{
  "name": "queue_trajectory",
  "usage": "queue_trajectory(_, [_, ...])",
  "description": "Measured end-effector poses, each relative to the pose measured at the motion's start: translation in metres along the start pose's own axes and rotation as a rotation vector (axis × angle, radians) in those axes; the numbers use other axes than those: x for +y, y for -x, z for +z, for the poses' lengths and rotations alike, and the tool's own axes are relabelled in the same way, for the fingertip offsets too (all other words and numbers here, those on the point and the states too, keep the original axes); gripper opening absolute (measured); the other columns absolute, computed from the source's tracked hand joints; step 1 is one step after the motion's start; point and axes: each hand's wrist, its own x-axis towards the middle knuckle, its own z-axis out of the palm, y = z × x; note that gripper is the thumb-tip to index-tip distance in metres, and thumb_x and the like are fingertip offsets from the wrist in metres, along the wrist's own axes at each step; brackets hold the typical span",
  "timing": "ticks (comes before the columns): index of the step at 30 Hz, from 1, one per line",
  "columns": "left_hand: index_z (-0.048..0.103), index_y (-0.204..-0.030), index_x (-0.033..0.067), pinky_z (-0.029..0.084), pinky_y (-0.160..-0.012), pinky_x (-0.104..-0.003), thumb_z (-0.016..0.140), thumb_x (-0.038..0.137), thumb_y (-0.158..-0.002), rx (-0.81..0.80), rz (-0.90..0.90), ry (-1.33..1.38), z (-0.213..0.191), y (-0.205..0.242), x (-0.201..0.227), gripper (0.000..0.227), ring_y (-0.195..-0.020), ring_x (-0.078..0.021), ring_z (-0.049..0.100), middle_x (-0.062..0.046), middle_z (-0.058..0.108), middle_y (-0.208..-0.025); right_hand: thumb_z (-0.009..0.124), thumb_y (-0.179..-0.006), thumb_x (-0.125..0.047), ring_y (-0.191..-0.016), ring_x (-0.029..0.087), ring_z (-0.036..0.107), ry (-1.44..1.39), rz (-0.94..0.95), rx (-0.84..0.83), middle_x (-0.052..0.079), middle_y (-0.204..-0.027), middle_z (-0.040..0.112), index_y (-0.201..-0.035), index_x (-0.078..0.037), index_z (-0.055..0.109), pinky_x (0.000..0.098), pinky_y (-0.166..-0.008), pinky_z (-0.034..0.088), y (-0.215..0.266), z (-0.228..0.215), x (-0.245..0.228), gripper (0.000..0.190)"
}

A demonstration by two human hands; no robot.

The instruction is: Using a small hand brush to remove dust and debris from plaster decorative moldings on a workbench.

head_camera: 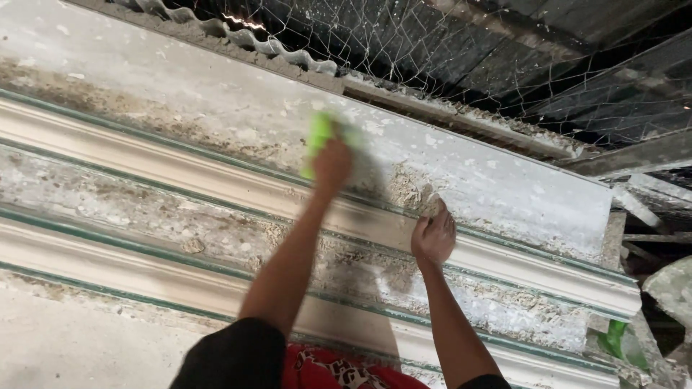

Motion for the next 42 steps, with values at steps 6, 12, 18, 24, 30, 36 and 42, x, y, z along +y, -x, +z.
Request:
queue_trajectory(6, [-0.003, -0.167, 0.0206, 0.049, -0.044, -0.039, 0.048, 0.019, -0.100, -1.043, 0.186, 1.106, -0.115, 0.002, 0.165, 0.085, -0.050, -0.0272, 0.066, -0.015, 0.072, -0.080, 0.035, -0.103, -0.045, -0.121, 0.037, 0.064, 0.074, 0.050, -0.092, 0.020, -0.135, 0.062, -0.147, -0.002, 0.050, 0.0503, -0.110, 0.046, 0.006, 0.018, 0.024, 0.064])
queue_trajectory(12, [0.059, -0.147, 0.0115, 0.049, -0.070, -0.023, 0.053, 0.010, -0.100, -0.669, -0.442, 1.302, -0.093, 0.033, 0.000, 0.048, -0.076, -0.0064, 0.065, -0.008, 0.073, -0.109, 0.048, -0.100, -0.026, -0.116, 0.041, 0.064, 0.039, 0.039, -0.054, 0.023, -0.137, 0.061, -0.148, -0.001, 0.050, 0.0548, -0.100, 0.050, 0.007, 0.005, 0.011, 0.054])
queue_trajectory(18, [0.023, -0.157, 0.0436, 0.065, -0.064, -0.041, 0.051, 0.011, -0.104, 0.213, -0.917, 1.288, -0.137, 0.018, -0.215, 0.068, -0.100, -0.0410, 0.074, -0.026, 0.048, -0.149, 0.052, -0.089, -0.025, -0.116, 0.037, 0.066, 0.069, 0.039, -0.003, 0.018, -0.133, 0.065, -0.141, -0.005, 0.058, 0.0483, -0.101, 0.049, 0.000, 0.012, 0.009, 0.055])
queue_trajectory(24, [0.069, -0.119, 0.0124, 0.057, -0.068, -0.048, 0.067, 0.025, -0.091, -0.514, -0.935, 1.551, -0.212, 0.083, -0.026, 0.031, -0.088, -0.0313, 0.074, -0.022, 0.073, -0.105, 0.048, -0.092, -0.022, -0.118, 0.040, 0.064, 0.025, -0.025, 0.001, 0.022, -0.134, 0.064, -0.139, -0.003, 0.059, 0.0515, -0.100, 0.049, 0.005, 0.014, 0.017, 0.051])
queue_trajectory(30, [0.057, -0.144, 0.0085, 0.065, -0.061, -0.055, 0.060, 0.023, -0.100, -0.729, -1.080, 1.468, -0.269, 0.021, -0.129, 0.047, -0.081, -0.0425, 0.077, -0.030, 0.072, -0.111, 0.038, -0.108, -0.015, -0.144, 0.046, 0.037, -0.337, -0.031, -0.168, 0.021, -0.154, 0.041, -0.147, -0.007, 0.052, 0.0602, -0.118, 0.029, 0.039, -0.060, 0.001, 0.042])
queue_trajectory(36, [0.038, -0.156, -0.0040, 0.034, -0.113, -0.066, 0.050, 0.023, -0.111, -0.022, -0.593, 0.891, -0.253, 0.049, -0.220, 0.054, -0.133, -0.0592, 0.043, -0.042, 0.043, -0.149, 0.053, -0.108, -0.026, -0.075, 0.043, 0.070, -0.216, 0.467, -0.342, 0.018, -0.076, 0.069, -0.094, -0.010, 0.060, 0.0565, -0.075, 0.048, 0.109, -0.117, -0.041, 0.022])
queue_trajectory(42, [0.025, -0.161, 0.0465, 0.060, -0.088, -0.053, 0.052, 0.059, -0.095, -0.905, -0.974, 1.364, -0.323, 0.059, -0.073, 0.073, -0.092, -0.0414, 0.076, -0.024, 0.072, -0.115, 0.051, -0.112, -0.021, -0.060, 0.041, 0.059, -0.366, 0.295, -0.293, 0.017, -0.068, 0.057, -0.085, -0.010, 0.050, 0.0248, -0.060, 0.039, 0.136, -0.053, -0.018, 0.029])
